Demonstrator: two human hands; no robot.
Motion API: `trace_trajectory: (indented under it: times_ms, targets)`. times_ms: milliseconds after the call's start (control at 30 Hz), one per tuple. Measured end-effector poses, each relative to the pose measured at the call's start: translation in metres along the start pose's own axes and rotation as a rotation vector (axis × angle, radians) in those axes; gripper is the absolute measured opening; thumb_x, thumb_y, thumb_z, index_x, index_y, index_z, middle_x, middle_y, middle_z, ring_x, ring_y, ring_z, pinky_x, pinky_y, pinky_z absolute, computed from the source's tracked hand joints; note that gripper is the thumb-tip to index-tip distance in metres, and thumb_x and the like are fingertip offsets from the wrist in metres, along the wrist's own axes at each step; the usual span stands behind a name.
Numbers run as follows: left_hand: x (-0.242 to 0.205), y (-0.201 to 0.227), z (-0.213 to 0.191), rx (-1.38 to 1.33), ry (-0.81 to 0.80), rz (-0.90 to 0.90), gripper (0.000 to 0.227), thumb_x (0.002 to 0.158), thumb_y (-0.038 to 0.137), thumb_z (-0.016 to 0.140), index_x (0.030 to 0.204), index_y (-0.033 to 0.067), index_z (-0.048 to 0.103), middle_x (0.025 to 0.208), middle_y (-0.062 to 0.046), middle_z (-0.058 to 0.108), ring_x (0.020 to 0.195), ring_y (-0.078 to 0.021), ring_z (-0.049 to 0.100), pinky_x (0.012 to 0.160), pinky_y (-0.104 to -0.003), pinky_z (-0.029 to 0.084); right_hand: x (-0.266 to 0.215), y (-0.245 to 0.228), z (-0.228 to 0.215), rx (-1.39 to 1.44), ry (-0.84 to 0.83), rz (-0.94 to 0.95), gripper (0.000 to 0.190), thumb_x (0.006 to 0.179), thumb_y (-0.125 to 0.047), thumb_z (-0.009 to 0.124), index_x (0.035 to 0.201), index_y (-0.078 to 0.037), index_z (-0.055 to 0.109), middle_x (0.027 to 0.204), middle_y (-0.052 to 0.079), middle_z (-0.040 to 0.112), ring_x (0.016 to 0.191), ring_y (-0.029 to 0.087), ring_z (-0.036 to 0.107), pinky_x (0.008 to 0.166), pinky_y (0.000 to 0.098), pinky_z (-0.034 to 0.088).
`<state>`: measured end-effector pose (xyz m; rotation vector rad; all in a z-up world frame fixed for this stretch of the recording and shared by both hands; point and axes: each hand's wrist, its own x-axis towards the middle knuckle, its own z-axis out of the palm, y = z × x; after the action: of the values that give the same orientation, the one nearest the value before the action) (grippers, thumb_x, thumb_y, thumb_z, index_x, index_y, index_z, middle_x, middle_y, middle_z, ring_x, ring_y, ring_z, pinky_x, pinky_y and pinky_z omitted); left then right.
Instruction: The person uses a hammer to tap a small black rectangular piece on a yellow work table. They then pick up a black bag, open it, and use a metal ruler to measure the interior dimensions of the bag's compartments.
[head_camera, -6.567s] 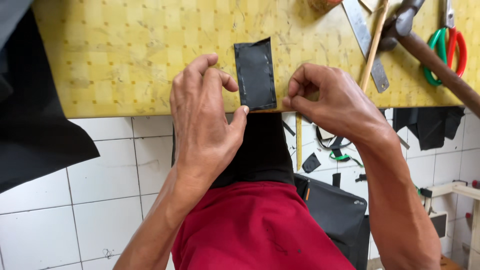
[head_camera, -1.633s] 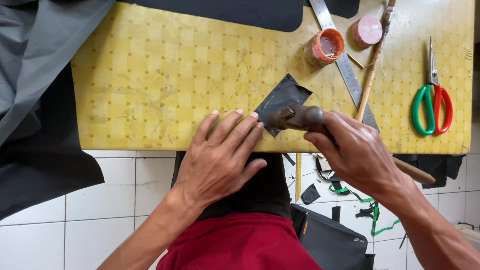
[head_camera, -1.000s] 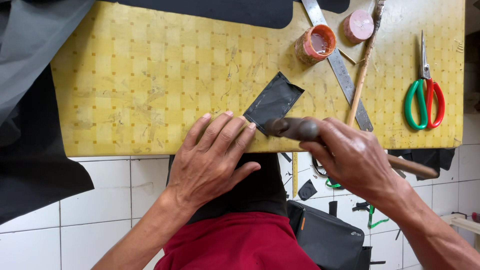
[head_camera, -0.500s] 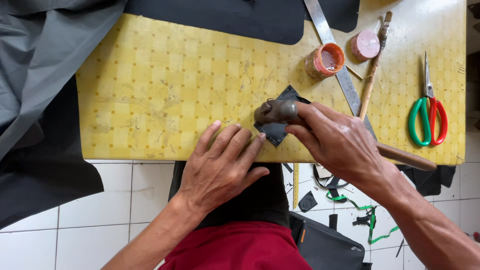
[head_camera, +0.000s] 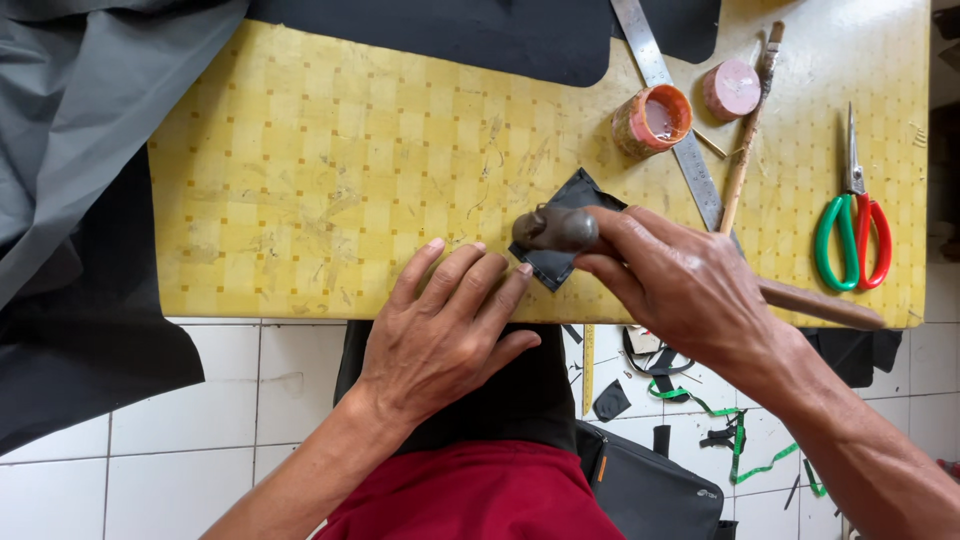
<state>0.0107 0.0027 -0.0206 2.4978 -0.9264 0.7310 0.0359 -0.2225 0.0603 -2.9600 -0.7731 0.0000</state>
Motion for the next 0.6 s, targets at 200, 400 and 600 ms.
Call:
trace_trajectory:
  times_ms: [200,400,600]
  targets:
    - [-0.001,0.001,0.001,0.002,0.008,0.002,0.05,0.102,0.054,0.039,0.117,0.0161,0.067,0.119,-0.002,0.062,0.113,-0.0208,0.06,0.104,-0.039,0.039,0.0,0.015,-0.015,0.112,0.025,0.179,0.027,0.099,-0.023,0.059,0.113,0.0,0.057,0.095,0.018,0.067,0.071,0.034,0.063,0.056,0.0466,0.05]
    - [0.002,0.001,-0.001,-0.003,0.007,0.013,0.05,0.102,0.053,0.04,0.118,0.0142,0.067,0.125,-0.002,0.063,0.115,-0.0207,0.06,0.103,-0.039,0.041,0.001,0.008,-0.011,0.206,0.066,0.025,0.021,0.096,-0.017,0.06,0.106,0.0,0.058,0.095,0.016,0.068,0.074,0.031,0.065,0.062,0.0437,0.057]
    - [0.001,0.001,0.0,0.01,-0.014,0.021,0.049,0.1,0.054,0.044,0.12,0.0146,0.068,0.128,-0.002,0.063,0.116,-0.0215,0.06,0.103,-0.04,0.041,0.006,0.012,-0.003,0.086,-0.009,0.021,0.029,0.098,-0.028,0.056,0.116,-0.007,0.057,0.086,0.008,0.063,0.053,0.023,0.058,0.033,0.0365,0.044]
